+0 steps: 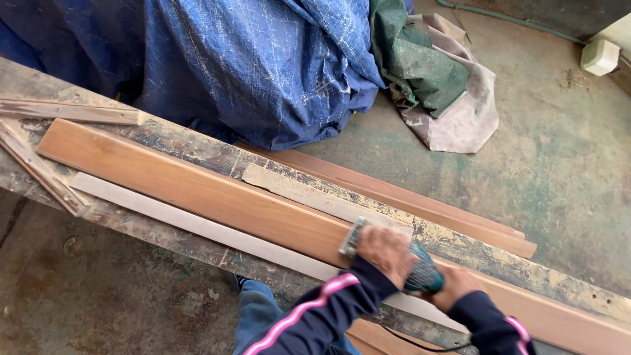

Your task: Sanding long wooden planks using an orbital sander and sandpaper to smooth the surface.

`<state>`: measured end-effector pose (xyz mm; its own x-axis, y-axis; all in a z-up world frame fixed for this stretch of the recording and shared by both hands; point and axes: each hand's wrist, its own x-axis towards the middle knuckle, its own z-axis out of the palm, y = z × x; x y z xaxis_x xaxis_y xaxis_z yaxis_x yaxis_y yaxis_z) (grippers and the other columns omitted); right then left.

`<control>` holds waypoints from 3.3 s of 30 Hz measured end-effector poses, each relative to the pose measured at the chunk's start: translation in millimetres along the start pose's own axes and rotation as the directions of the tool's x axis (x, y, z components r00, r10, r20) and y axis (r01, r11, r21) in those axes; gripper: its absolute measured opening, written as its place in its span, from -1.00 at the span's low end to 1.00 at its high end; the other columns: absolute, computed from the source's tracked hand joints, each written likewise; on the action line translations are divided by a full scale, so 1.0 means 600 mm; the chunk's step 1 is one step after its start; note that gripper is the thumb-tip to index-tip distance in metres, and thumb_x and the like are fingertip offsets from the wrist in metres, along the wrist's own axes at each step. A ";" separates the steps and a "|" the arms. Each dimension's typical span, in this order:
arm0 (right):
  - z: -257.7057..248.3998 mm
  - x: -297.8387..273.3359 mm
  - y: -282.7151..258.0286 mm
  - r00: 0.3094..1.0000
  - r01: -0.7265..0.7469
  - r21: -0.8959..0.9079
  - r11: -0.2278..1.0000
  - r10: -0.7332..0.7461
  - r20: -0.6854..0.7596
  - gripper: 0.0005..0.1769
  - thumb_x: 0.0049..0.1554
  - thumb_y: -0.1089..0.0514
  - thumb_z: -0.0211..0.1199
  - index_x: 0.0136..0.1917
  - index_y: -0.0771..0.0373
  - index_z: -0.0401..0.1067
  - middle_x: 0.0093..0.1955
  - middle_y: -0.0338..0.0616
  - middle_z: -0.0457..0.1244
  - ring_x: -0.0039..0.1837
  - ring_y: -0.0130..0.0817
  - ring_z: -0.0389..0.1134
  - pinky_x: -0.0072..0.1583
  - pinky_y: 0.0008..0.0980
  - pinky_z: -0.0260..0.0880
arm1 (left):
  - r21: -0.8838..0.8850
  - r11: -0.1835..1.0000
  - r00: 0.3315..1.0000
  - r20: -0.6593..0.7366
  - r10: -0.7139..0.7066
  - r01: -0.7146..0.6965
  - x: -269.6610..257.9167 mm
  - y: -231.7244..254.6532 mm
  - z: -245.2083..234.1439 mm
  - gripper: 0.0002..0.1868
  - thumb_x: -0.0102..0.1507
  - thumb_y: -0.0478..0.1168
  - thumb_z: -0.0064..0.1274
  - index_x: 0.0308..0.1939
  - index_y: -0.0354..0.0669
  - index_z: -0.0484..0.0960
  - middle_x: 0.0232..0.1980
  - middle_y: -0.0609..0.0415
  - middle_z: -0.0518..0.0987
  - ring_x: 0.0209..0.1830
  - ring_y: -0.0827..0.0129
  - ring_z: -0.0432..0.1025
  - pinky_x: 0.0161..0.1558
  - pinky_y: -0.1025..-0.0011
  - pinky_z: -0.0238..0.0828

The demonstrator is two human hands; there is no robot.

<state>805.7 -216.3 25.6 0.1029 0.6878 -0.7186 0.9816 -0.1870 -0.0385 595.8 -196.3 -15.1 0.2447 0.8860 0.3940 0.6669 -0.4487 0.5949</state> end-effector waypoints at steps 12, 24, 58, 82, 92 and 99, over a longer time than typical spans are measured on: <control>0.137 0.005 0.488 0.981 -0.164 0.039 0.986 0.167 -0.097 -0.38 -0.33 -0.29 0.64 -0.11 0.09 0.63 -0.15 -0.02 0.51 0.00 -0.12 0.58 0.13 -0.20 0.58 | -0.035 0.934 0.873 0.343 0.346 -0.356 -0.061 0.236 0.193 0.04 0.27 0.40 0.00 0.69 0.04 0.03 0.74 -0.06 0.04 0.79 -0.04 -0.11 0.66 -0.25 -0.40; 0.105 0.025 0.433 0.989 0.007 0.244 0.970 0.029 -0.145 -0.42 -0.35 -0.18 0.69 -0.15 0.17 0.63 -0.24 -0.06 0.47 -0.13 -0.19 0.54 0.00 -0.23 0.58 | -0.052 0.932 0.838 0.421 0.347 -0.360 -0.048 0.189 0.167 0.09 0.23 0.45 0.03 0.69 0.15 -0.01 0.75 -0.05 0.00 0.80 0.02 -0.18 0.62 -0.35 -0.47; -0.034 0.038 0.025 0.990 0.133 -0.063 0.989 -0.135 -0.030 -0.51 -0.18 -0.18 0.52 -0.03 0.03 0.55 -0.14 -0.07 0.47 -0.04 -0.14 0.53 0.11 -0.20 0.53 | 0.140 0.971 0.975 -0.086 0.206 -0.193 -0.071 -0.026 0.032 0.03 0.25 0.53 -0.02 0.56 -0.04 0.15 0.57 -0.14 0.15 0.64 -0.17 -0.03 0.59 -0.21 -0.21; -0.047 0.040 -0.092 0.993 0.119 -0.127 0.985 -0.121 -0.011 -0.49 -0.20 -0.22 0.53 -0.03 -0.01 0.55 -0.14 -0.11 0.47 -0.02 -0.14 0.53 0.12 -0.20 0.52 | -0.071 0.991 0.982 0.162 -0.101 0.114 0.051 -0.068 -0.075 -0.46 0.23 0.27 0.09 -0.34 -0.18 0.65 -0.27 -0.11 0.63 -0.22 0.05 0.49 -0.14 0.10 0.43; -0.104 0.038 -0.389 0.942 0.325 -0.028 0.945 -0.326 -0.076 -0.62 -0.14 -0.11 0.43 -0.06 0.01 0.58 -0.18 0.00 0.43 -0.08 -0.04 0.50 0.06 -0.14 0.49 | 0.034 0.992 0.990 0.073 -0.123 0.120 0.062 -0.265 -0.280 -0.58 0.26 0.10 0.11 -0.41 -0.20 0.58 -0.34 -0.10 0.60 -0.33 0.06 0.47 -0.20 0.12 0.44; -0.105 0.037 -0.423 0.921 0.373 -0.067 0.925 -0.378 -0.091 -0.64 -0.12 -0.09 0.42 -0.07 0.06 0.58 -0.17 0.04 0.42 -0.05 0.02 0.48 0.06 -0.12 0.47 | 0.053 0.987 0.988 -0.029 -0.149 0.151 0.049 -0.274 -0.307 -0.64 0.26 0.04 0.11 -0.42 -0.18 0.59 -0.33 -0.08 0.62 -0.28 0.01 0.48 -0.19 0.12 0.44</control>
<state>569.0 -109.5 63.3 -0.2616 0.7683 -0.5842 0.9575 0.1303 -0.2573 363.6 -117.9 27.7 0.1218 0.9391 0.3212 0.7322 -0.3035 0.6098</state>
